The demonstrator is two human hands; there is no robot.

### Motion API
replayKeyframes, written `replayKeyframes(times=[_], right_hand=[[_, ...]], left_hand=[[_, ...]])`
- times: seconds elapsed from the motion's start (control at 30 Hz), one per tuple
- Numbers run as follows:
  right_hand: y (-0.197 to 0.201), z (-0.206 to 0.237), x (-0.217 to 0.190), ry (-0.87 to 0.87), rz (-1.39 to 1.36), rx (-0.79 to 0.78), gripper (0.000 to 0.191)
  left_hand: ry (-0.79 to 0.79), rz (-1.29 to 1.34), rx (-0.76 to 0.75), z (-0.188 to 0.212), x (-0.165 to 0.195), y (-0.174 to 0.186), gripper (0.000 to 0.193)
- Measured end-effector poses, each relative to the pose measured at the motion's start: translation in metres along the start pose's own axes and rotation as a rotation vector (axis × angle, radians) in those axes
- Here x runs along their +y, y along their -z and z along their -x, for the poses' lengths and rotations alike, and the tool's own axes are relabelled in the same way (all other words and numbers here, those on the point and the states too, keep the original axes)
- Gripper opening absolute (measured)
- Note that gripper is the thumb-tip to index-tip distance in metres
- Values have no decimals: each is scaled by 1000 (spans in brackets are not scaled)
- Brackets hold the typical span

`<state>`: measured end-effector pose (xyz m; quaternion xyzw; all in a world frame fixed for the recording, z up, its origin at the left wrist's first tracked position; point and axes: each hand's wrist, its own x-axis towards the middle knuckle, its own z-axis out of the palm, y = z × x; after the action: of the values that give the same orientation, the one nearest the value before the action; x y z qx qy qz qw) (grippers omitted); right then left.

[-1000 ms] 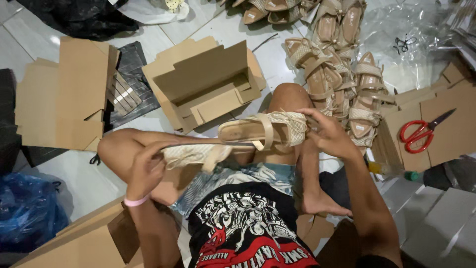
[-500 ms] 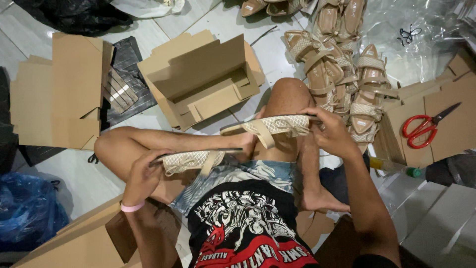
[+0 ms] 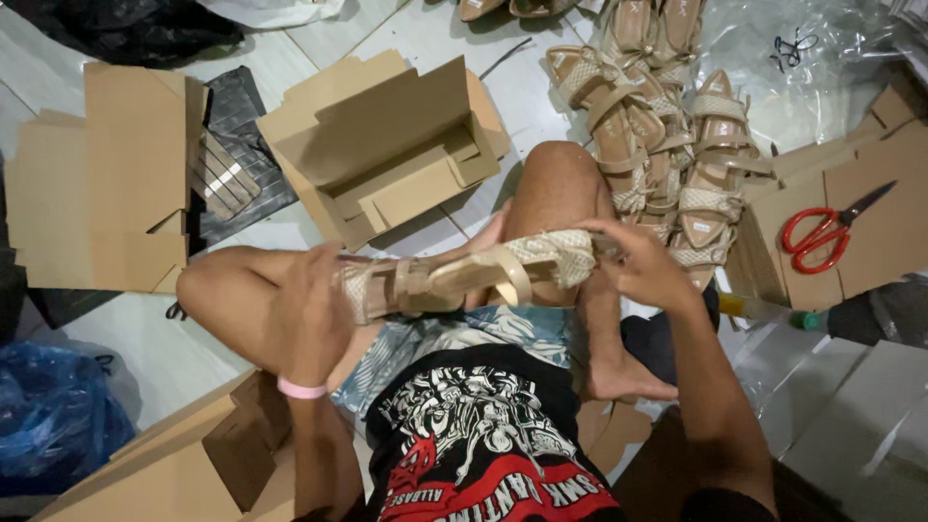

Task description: The person sits on the floor and repeatedly packs beige sandals into cardboard shoe boxes. They place a pair of sandals into a box, close the lid, and then move the box aside before repeating the process with another pair.

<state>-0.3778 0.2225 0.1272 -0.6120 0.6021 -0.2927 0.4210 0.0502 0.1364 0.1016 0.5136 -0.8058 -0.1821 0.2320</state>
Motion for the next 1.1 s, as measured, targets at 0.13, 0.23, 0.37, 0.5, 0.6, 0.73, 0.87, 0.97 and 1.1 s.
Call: replayKeyframes(times=[0.13,0.23,0.37,0.5,0.6,0.73,0.87,0.97,1.1], right_hand=[[-23,2,17,-88,33,-81,45],[-44,10,32,-182,66,-67,47],[-61,31,37,-51,210,255,42],[-92,43,27,57,398,534,37],[-112,46,17,95,319,668,24],[-117,44,9,130,311,728,22],[-113,41,5,131,478,714,17],[-112,39,2,-62,341,698,13],[-113,37,1,-217,274,686,22]], left_hand=[[-37,784,-253,-39,69,-60,38],[222,766,-683,-49,106,-122,41],[235,583,-568,-25,110,-149,42],[61,751,-283,-7,110,-146,37],[144,821,-228,-3,113,-142,37],[176,795,-201,-5,113,-140,33],[161,778,-225,-5,112,-138,35],[161,764,-222,-1,113,-138,33],[134,742,-175,4,114,-138,35]])
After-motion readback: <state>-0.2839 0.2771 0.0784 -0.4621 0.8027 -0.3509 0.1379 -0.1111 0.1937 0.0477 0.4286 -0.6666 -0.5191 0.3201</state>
